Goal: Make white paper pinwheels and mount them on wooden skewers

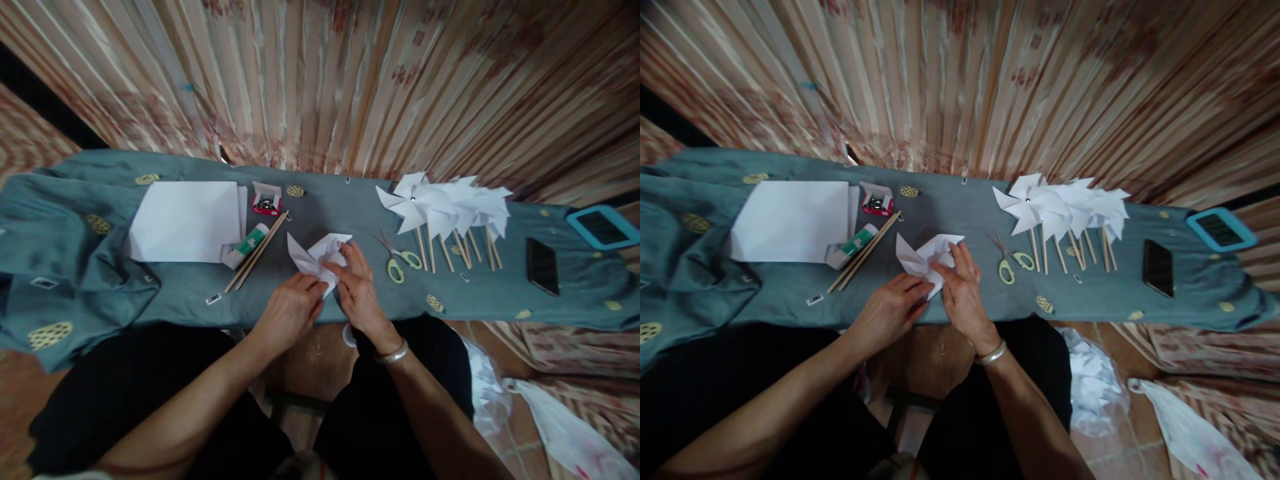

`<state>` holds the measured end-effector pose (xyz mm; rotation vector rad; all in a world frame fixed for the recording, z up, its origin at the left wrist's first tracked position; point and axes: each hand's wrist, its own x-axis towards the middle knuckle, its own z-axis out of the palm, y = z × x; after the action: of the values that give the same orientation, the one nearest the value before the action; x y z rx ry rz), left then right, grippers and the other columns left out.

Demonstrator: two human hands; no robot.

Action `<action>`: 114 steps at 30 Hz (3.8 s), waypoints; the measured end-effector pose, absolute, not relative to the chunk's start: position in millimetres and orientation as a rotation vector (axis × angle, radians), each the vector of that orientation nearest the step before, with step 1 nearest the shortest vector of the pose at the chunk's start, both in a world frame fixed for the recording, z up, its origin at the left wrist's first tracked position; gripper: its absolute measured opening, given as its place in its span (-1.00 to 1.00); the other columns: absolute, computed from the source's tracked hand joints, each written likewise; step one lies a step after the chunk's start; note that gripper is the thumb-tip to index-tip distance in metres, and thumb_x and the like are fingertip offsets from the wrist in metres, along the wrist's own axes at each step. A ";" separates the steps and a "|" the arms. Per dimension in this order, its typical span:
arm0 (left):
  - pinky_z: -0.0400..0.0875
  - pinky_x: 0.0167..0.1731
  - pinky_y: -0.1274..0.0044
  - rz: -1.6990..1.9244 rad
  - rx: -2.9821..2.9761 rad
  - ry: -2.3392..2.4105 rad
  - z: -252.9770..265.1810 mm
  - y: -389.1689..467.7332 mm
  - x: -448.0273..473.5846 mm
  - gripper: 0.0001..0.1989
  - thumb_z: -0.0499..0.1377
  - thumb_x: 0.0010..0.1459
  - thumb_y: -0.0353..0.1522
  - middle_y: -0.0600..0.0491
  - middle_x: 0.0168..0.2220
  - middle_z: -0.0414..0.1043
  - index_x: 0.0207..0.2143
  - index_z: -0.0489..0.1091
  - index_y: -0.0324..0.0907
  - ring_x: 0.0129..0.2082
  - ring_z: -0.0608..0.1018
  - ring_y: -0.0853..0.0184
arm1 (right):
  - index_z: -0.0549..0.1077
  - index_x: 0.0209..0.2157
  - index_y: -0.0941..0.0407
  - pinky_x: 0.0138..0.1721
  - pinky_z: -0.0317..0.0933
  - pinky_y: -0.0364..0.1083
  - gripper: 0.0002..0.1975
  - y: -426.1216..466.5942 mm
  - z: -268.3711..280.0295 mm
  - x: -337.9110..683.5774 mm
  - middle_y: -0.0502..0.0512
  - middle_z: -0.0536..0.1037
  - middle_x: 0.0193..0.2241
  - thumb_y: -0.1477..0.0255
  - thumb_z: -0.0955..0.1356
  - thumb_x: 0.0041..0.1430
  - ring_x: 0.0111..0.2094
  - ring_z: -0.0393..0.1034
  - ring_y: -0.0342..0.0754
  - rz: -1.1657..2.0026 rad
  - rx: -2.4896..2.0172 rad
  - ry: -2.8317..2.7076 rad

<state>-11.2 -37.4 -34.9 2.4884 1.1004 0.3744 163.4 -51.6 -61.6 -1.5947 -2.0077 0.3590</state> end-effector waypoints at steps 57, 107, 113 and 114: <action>0.44 -0.08 0.36 0.634 2.328 0.978 -41.7 -39.0 -19.5 -0.69 0.14 0.23 -0.40 -0.06 -0.11 0.50 0.03 0.38 -0.19 -0.10 0.49 0.19 | 0.46 0.01 0.09 0.24 0.03 0.26 -0.70 -59.5 -47.5 175.3 0.23 0.23 0.27 0.42 0.27 0.27 0.33 -0.01 0.15 0.315 -1.521 -2.099; 0.40 0.01 0.24 0.637 0.311 0.577 -35.0 -18.9 -5.7 -0.41 0.06 0.22 -0.07 -0.30 -0.10 0.54 0.06 0.30 -0.41 -0.03 0.56 0.03 | 0.59 -0.41 -0.01 0.25 0.05 0.10 -0.88 -53.4 -13.8 211.0 -0.01 0.34 0.23 0.27 0.51 0.00 0.23 0.22 0.09 1.272 -1.127 -1.252; 0.47 -0.21 0.41 0.642 0.360 0.604 -40.8 -14.6 9.2 -0.59 0.22 0.11 -0.28 -0.17 -0.30 0.61 -0.05 0.42 -0.39 -0.27 0.63 0.14 | 0.61 -0.40 -0.05 0.30 -0.05 0.10 -0.92 -60.3 -7.0 215.9 -0.04 0.36 0.21 0.29 0.50 0.01 0.28 0.14 0.07 1.268 -1.125 -1.399; 0.47 -0.27 0.45 0.636 0.388 0.622 -39.6 -14.3 11.8 -0.64 0.26 0.06 -0.30 -0.14 -0.36 0.60 -0.13 0.46 -0.38 -0.34 0.63 0.17 | 0.60 -0.41 -0.05 0.30 -0.05 0.11 -0.91 -61.1 -7.3 216.2 -0.04 0.36 0.21 0.28 0.50 0.01 0.28 0.14 0.07 1.263 -1.127 -1.411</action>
<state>11.8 -14.3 -39.6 0.3882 0.6218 0.6355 216.2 -61.1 -7.3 -1.1272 -1.4106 1.2626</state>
